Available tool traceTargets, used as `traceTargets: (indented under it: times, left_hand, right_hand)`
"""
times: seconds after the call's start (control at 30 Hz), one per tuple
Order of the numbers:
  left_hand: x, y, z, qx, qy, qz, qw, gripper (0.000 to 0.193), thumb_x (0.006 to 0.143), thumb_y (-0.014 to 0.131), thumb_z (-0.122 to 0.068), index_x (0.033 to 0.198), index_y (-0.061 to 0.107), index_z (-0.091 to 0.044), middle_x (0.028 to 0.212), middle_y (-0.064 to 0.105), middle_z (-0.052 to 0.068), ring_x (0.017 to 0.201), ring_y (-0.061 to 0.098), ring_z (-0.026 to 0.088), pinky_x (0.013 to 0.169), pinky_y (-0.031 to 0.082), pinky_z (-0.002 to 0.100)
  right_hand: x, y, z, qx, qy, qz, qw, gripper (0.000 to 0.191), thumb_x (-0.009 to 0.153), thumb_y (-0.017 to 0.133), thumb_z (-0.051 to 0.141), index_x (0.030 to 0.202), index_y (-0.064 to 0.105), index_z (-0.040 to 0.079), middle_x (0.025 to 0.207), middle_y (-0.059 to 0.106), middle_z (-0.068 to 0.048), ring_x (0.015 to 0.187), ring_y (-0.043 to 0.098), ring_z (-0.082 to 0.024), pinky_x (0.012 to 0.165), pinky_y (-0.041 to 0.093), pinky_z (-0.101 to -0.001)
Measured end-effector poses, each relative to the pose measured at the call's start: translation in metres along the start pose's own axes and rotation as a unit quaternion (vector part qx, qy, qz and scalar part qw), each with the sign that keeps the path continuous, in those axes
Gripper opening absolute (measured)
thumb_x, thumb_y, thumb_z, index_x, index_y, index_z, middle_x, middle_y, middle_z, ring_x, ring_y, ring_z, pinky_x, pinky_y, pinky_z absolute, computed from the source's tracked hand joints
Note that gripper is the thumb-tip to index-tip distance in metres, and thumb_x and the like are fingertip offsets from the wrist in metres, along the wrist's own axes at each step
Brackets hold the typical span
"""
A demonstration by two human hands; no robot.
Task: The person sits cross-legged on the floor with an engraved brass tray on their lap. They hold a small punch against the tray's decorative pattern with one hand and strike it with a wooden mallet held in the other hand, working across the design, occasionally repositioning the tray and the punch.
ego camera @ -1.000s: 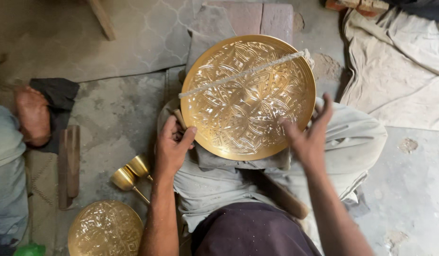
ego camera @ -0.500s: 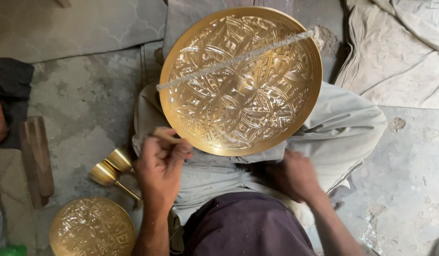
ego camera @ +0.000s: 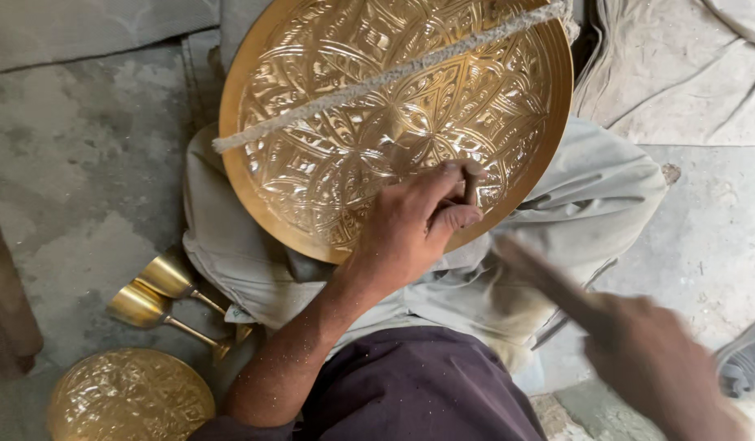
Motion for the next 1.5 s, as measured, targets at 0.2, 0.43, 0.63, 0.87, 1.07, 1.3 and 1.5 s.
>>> traceTargets:
  times: [0.2,0.43,0.63,0.87,1.07,1.3,1.5]
  left_hand:
    - [0.013,0.021,0.023,0.031,0.010,0.026,0.999,0.030,0.102,0.071,-0.028,0.121,0.059,-0.008,0.092,0.071,0.007,0.078,0.073,0.016,0.064,0.060,0.032]
    - [0.018,0.030,0.031,0.027,0.010,0.033,0.999,0.032,0.100,0.070,-0.023,0.124,0.058,-0.006,0.092,0.069,0.009,0.075,0.071,0.018,0.060,0.059,0.032]
    - [0.017,0.030,0.034,0.025,0.000,0.049,0.998,0.025,0.100,0.073,-0.020,0.117,0.059,-0.008,0.092,0.069,0.007,0.078,0.072,0.018,0.065,0.061,0.033]
    - [0.017,0.031,0.033,0.013,-0.007,0.066,0.998,0.023,0.101,0.070,-0.019,0.117,0.060,-0.006,0.093,0.070,0.008,0.079,0.073,0.019,0.065,0.061,0.034]
    - [0.008,0.016,0.025,-0.007,0.005,0.024,1.000,0.023,0.105,0.068,-0.019,0.120,0.058,-0.007,0.098,0.072,0.007,0.084,0.074,0.017,0.071,0.063,0.031]
    - [0.001,0.005,0.029,0.028,-0.009,0.071,0.997,0.033,0.095,0.074,-0.024,0.118,0.060,-0.005,0.097,0.073,0.008,0.082,0.074,0.017,0.067,0.063,0.030]
    - [0.011,0.033,0.033,0.016,0.023,0.169,0.985,0.037,0.099,0.068,-0.016,0.133,0.058,-0.006,0.103,0.074,0.012,0.088,0.077,0.019,0.072,0.067,0.026]
  right_hand:
    - [0.033,-0.020,-0.112,0.112,-0.063,-0.333,0.934,0.069,0.086,0.080,0.041,0.130,0.058,-0.006,0.091,0.066,-0.017,0.066,0.065,-0.031,0.062,0.057,-0.0413]
    - [0.082,-0.091,-0.063,-0.156,-0.151,-0.339,0.915,0.030,0.095,0.073,0.032,0.114,0.076,0.008,0.066,0.069,-0.005,0.047,0.058,-0.018,0.048,0.049,-0.0315]
    - [-0.007,-0.195,0.048,0.074,-0.324,-0.466,0.820,0.019,0.106,0.066,0.004,0.120,0.065,-0.009,0.089,0.067,-0.020,0.071,0.065,-0.024,0.063,0.053,-0.0330]
    - [-0.010,-0.202,0.080,-0.062,-0.236,-0.429,0.870,0.017,0.095,0.068,-0.007,0.110,0.074,-0.003,0.075,0.071,-0.020,0.057,0.068,-0.026,0.051,0.055,-0.0363]
    - [-0.007,-0.179,0.063,-0.033,-0.230,-0.406,0.884,0.018,0.096,0.066,-0.004,0.113,0.072,-0.003,0.076,0.070,-0.018,0.059,0.069,-0.024,0.054,0.056,-0.0347]
    - [0.003,-0.153,0.049,-0.006,-0.221,-0.400,0.890,0.018,0.098,0.064,0.001,0.116,0.069,-0.001,0.078,0.070,-0.015,0.063,0.069,-0.021,0.057,0.057,-0.0320]
    - [0.040,-0.097,0.006,0.036,-0.199,-0.376,0.904,0.019,0.100,0.063,0.005,0.118,0.067,0.000,0.080,0.070,-0.012,0.065,0.069,-0.019,0.060,0.057,-0.0297]
Point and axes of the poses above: each hand's wrist, its own x-axis towards the middle knuckle, its own y-axis out of the palm, z = x × y, the point moved 8 cm from there along x, towards the middle knuckle
